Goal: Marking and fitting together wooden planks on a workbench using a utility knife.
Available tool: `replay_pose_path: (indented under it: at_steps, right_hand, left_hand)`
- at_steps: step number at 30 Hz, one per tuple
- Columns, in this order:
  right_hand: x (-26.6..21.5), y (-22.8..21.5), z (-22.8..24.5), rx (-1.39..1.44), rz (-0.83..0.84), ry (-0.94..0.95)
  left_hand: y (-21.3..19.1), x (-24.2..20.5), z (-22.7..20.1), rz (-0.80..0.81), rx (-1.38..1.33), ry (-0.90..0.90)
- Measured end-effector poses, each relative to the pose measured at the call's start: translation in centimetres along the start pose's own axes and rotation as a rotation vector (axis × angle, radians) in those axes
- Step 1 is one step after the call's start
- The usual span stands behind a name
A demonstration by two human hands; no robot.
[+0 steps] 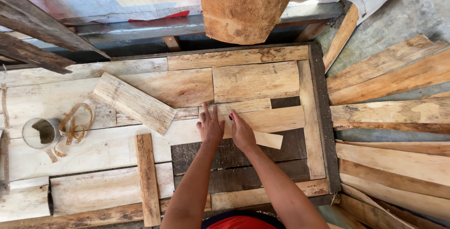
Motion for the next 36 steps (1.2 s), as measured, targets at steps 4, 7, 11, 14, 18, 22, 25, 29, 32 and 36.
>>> replay_pose_path:
  at_steps: [4, 7, 11, 14, 18, 22, 25, 29, 32, 36]
  right_hand:
    - [-1.7, -2.9, 0.2, 0.011, -0.082, -0.042]
    - [-3.0, -4.9, 0.3, -0.021, 0.024, 0.061]
    - [-4.0, -4.4, -1.6, -0.127, 0.162, 0.048]
    - [-4.3, -3.9, -2.6, -0.157, 0.19, 0.053]
    - [-4.5, -3.8, -3.1, -0.166, 0.138, 0.006]
    - [-4.6, -4.4, -2.8, -0.146, 0.147, 0.028]
    - [-5.3, -5.3, -2.5, -0.093, 0.067, 0.006]
    - [-6.0, -6.0, -3.4, -0.116, 0.037, 0.027]
    - [-6.4, -6.6, -3.4, -0.132, 0.012, 0.01]
    - [-6.7, -7.0, -3.3, -0.171, 0.005, -0.006]
  left_hand:
    - [-0.8, -0.4, -0.2, 0.006, -0.039, -0.007]
    - [-0.9, -0.5, -0.2, 0.005, -0.052, -0.016]
    - [-0.4, -0.4, -0.3, -0.022, -0.084, -0.013]
    - [0.0, -0.3, -0.2, -0.046, -0.117, -0.016]
    - [-0.6, -1.4, -0.1, -0.087, -0.192, -0.036]
    - [0.4, -1.4, 0.6, -0.17, -0.187, 0.002]
    - [1.3, -1.7, 0.8, -0.204, -0.242, 0.043]
    - [1.5, -2.6, 0.0, -0.15, -0.208, 0.108]
    - [1.2, -3.8, -0.9, -0.134, -0.192, 0.122]
    - [1.1, -5.1, -1.9, -0.137, -0.203, 0.171]
Point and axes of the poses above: each hand's wrist, its own x-axis towards the middle knuckle, its own y-axis out of the palm, z = x × y, the point moved 3 cm from there along x, towards the middle knuckle, and after that the axes turned 13 degrees about -y, right-handed, at the moved point
